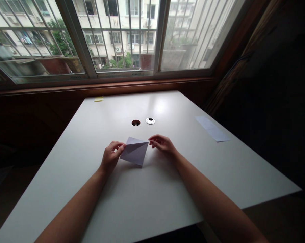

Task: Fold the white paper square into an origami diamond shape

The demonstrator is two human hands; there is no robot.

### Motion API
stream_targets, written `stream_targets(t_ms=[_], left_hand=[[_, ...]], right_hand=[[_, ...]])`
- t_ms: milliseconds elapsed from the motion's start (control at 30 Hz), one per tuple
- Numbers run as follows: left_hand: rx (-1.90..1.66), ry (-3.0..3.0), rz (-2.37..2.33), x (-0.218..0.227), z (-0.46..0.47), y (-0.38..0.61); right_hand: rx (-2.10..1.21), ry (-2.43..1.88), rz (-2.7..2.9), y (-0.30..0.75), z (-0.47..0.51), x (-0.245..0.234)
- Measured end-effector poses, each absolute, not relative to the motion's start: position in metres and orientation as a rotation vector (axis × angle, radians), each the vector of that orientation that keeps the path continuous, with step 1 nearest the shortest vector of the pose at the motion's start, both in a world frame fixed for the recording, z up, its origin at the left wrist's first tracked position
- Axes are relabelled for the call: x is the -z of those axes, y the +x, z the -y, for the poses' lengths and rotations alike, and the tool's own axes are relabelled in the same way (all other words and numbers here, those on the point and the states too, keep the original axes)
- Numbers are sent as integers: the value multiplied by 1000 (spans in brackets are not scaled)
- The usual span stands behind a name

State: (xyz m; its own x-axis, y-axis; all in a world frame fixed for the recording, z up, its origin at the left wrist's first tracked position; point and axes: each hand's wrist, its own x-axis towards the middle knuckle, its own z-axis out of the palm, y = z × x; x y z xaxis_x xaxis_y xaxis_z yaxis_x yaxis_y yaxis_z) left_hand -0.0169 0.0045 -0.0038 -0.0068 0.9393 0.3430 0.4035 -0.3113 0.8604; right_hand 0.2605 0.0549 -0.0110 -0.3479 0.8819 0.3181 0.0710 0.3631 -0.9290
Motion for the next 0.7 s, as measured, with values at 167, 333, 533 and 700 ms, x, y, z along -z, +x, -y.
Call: stream_targets(t_ms=[167, 333, 533, 700], left_hand=[[-1278, 1859, -1402, 1, -4, -17], [-1287, 1918, -1388, 2, -4, -16], [-1296, 1942, -1371, 1, -4, -14], [-1293, 1956, -1373, 0, -4, -14]], right_hand=[[-1131, -847, 1719, 259, -55, 11], [-1169, -844, 1756, 260, -57, 13], [-1194, -854, 1774, 260, -58, 15], [-1259, -892, 1785, 260, -58, 12]])
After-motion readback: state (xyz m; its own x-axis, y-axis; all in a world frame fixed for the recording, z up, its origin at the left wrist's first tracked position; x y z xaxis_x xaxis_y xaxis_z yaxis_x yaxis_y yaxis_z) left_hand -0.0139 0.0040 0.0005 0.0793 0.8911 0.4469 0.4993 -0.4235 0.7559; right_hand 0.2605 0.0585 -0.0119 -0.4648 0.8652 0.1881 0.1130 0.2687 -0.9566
